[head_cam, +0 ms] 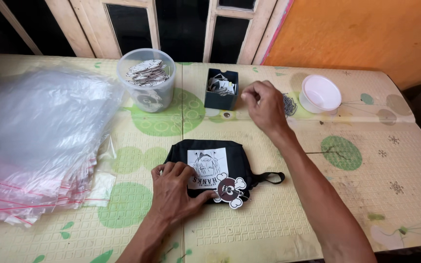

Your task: The person attaches several small metal charms to a black pouch using a chain and a small tool. After securing the charms, the person places the pouch into a clear plastic zip-lock bag and seals it.

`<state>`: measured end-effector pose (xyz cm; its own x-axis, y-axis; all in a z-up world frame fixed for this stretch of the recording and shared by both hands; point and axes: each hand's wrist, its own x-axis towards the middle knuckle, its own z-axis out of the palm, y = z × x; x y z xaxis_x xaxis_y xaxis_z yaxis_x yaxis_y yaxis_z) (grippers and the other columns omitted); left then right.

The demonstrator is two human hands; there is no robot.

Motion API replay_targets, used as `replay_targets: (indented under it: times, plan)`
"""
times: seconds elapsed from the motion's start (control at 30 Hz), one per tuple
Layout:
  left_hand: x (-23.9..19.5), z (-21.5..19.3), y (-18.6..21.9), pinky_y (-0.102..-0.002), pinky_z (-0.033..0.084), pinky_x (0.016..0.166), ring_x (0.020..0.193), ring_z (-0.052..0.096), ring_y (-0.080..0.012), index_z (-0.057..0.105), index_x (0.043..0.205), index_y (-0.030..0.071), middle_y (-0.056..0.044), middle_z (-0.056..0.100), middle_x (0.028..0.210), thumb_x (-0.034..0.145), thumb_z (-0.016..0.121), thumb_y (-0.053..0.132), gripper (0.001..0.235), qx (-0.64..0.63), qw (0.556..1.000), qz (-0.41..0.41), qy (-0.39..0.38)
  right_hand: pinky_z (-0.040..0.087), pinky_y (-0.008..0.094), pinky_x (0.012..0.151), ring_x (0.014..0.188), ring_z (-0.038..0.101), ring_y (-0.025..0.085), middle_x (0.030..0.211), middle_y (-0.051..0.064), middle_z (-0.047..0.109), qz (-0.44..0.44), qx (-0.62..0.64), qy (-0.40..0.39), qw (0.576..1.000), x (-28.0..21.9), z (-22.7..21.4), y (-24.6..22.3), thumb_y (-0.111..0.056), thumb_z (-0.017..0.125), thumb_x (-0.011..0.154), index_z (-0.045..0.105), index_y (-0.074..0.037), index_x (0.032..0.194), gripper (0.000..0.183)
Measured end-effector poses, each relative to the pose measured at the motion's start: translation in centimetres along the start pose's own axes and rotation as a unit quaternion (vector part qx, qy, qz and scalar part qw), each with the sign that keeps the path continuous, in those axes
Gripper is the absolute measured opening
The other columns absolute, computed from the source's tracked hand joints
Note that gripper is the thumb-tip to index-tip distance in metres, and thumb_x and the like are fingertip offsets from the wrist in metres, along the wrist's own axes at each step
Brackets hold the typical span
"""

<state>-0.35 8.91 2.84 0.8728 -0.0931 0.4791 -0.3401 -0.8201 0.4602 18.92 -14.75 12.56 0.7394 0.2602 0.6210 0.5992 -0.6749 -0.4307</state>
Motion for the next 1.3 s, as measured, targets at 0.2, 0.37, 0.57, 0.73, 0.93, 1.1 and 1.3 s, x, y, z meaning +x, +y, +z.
replay_targets:
  times: [0.2, 0.37, 0.57, 0.73, 0.93, 1.1, 1.3]
  plan:
    - [0.0, 0.9, -0.5, -0.046, 0.035, 0.084, 0.084, 0.056, -0.0252, 0.063, 0.083, 0.018, -0.001, 0.061, 0.086, 0.072, 0.074, 0.075, 0.06, 0.007, 1.0, -0.014, 0.007, 0.049, 0.044, 0.09, 0.107, 0.049, 0.029, 0.108, 0.006, 0.054, 0.074, -0.145, -0.126, 0.979, 6.9, 5.4, 4.0, -0.02, 0.081, 0.088, 0.082, -0.019, 0.09, 0.003]
    - [0.4, 0.7, -0.5, -0.046, 0.035, 0.082, 0.08, 0.055, -0.025, 0.062, 0.081, 0.018, 0.0, 0.059, 0.083, 0.074, 0.074, 0.074, 0.058, -0.008, 0.999, 0.002, 0.032, 0.044, 0.062, 0.093, 0.128, 0.035, 0.039, 0.146, 0.014, 0.044, 0.083, -0.214, -0.238, 0.944, 9.0, 7.7, 3.7, -0.017, 0.078, 0.088, 0.083, -0.017, 0.097, 0.01]
    - [0.4, 0.7, -0.7, -0.046, 0.035, 0.079, 0.078, 0.054, -0.0268, 0.06, 0.079, 0.015, -0.003, 0.059, 0.082, 0.078, 0.072, 0.072, 0.059, -0.008, 1.0, 0.005, 0.029, 0.041, 0.065, 0.098, 0.14, 0.027, 0.04, 0.16, 0.016, 0.034, 0.119, -0.248, -0.3, 0.914, 9.8, 9.3, 3.9, -0.01, 0.079, 0.085, 0.083, -0.013, 0.098, 0.015]
    - [0.4, 0.7, -0.8, -0.046, 0.035, 0.078, 0.079, 0.054, -0.0268, 0.06, 0.08, 0.014, -0.003, 0.06, 0.084, 0.08, 0.07, 0.072, 0.058, -0.003, 0.999, 0.014, 0.03, 0.036, 0.069, 0.104, 0.141, 0.027, 0.04, 0.161, 0.016, 0.034, 0.12, -0.264, -0.333, 0.897, 10.0, 9.6, 4.6, -0.007, 0.073, 0.089, 0.082, -0.005, 0.096, 0.012]
    - [0.4, 0.9, -1.0, -0.047, 0.036, 0.082, 0.081, 0.055, -0.0255, 0.064, 0.082, 0.015, -0.002, 0.062, 0.087, 0.081, 0.07, 0.071, 0.057, -0.016, 1.0, 0.004, 0.02, 0.042, 0.062, 0.092, 0.131, 0.042, 0.04, 0.147, 0.022, 0.052, -0.011, -0.27, -0.241, 0.932, 9.2, 9.4, 6.1, -0.003, 0.061, 0.086, 0.077, 0.001, 0.071, 0.022]
    - [0.5, 0.7, -0.8, -0.046, 0.035, 0.079, 0.08, 0.056, -0.0261, 0.064, 0.08, 0.017, -0.001, 0.063, 0.084, 0.079, 0.073, 0.069, 0.053, -0.022, 0.999, 0.006, 0.043, 0.048, 0.061, 0.094, 0.128, 0.05, 0.04, 0.138, 0.019, 0.064, 0.023, -0.183, -0.163, 0.969, 8.4, 7.9, 6.3, -0.011, 0.079, 0.084, 0.084, -0.009, 0.082, 0.006]
    - [0.6, -0.1, -0.9, -0.043, 0.036, 0.085, 0.084, 0.06, -0.0197, 0.068, 0.096, 0.014, -0.002, 0.068, 0.092, 0.094, 0.057, 0.059, 0.046, -0.096, 0.993, -0.036, 0.061, 0.051, 0.041, 0.068, 0.091, 0.053, 0.028, 0.09, 0.007, 0.054, -0.082, -0.119, 0.02, 0.989, 3.8, 3.9, 2.8, -0.015, 0.082, 0.092, 0.081, -0.006, 0.096, 0.01]
